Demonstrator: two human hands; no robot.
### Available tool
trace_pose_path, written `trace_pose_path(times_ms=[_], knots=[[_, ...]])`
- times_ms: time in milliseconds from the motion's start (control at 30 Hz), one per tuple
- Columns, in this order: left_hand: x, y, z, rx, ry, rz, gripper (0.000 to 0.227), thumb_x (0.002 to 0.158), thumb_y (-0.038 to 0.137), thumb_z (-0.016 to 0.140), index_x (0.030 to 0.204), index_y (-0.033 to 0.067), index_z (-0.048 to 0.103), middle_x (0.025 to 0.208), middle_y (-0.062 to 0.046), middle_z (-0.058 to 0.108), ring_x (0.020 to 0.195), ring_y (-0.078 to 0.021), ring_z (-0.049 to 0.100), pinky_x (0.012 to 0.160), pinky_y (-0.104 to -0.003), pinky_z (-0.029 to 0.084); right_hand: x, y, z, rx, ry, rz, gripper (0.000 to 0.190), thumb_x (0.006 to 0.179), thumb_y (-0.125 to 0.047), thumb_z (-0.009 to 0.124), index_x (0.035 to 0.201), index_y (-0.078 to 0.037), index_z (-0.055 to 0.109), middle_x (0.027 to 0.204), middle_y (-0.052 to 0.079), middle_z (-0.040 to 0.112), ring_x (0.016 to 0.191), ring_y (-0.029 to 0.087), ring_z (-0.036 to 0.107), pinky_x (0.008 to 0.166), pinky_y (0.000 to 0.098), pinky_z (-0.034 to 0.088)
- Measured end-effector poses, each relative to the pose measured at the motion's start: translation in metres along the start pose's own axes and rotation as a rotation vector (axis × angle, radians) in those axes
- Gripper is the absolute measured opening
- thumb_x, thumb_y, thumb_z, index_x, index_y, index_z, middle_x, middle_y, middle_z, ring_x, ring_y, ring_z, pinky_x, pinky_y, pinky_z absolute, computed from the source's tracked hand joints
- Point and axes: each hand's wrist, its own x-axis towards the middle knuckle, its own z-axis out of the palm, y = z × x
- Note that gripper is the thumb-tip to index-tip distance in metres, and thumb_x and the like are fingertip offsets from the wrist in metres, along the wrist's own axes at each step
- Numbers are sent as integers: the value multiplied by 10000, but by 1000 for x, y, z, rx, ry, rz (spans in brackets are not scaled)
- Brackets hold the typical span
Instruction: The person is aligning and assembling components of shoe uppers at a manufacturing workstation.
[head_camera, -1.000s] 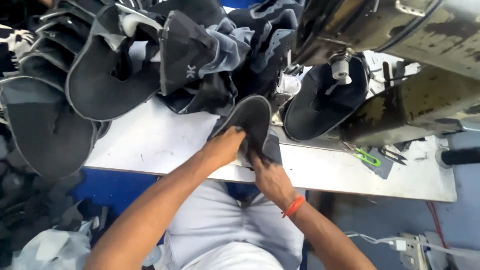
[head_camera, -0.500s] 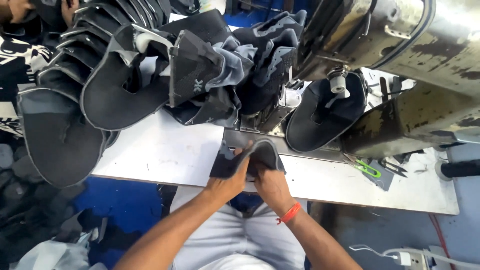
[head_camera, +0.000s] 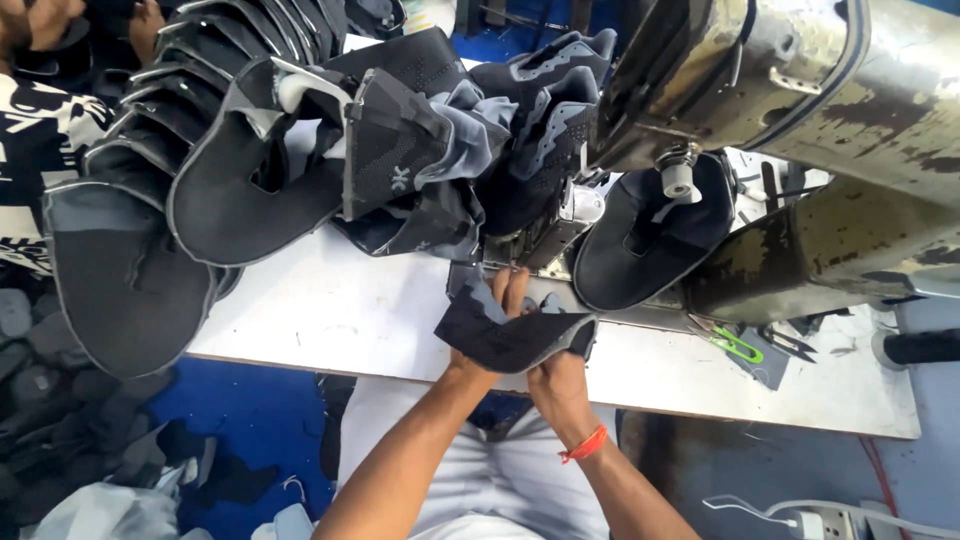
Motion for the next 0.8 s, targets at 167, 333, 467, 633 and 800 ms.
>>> trace_pose_path(times_ms=[167,333,467,633,800], knots=[[-18,-22,23,10,-183,94,217,761,187,734,899,71,613,884,-144,587,825,-336,617,727,-498,500,0,11,12,-134,-19,96,134,828,-8,640,936,-5,720,788,235,699,764,424,709,661,463,566],[-21,-35,1,-177,-194,245,140,803,127,711,926,98,653,860,-105,628,801,-308,625,748,-492,503,-4,28,17,-318,-160,-10,116,797,-77,689,900,-45,732,715,202,696,662,412,690,641,495,562],[-30,-46,-10,-152,-194,295,256,825,128,666,1058,22,675,978,-131,696,916,-295,688,962,-540,535,0,18,17,-413,-259,-44,202,810,-123,703,1005,-85,740,714,200,695,658,402,692,615,494,565],[-47,-49,14,270,-528,399,228,899,90,635,1106,5,681,999,-167,704,880,-310,694,775,-439,552,8,4,3,-307,-126,-109,290,821,-79,678,1101,-98,752,793,205,709,674,422,681,609,491,561],[-30,-32,10,351,-609,263,188,924,105,622,1101,59,664,1033,-165,685,835,-311,685,680,-428,552,12,10,-8,-240,-56,-208,265,822,-98,676,1078,-88,743,826,200,715,727,420,688,647,473,568]])
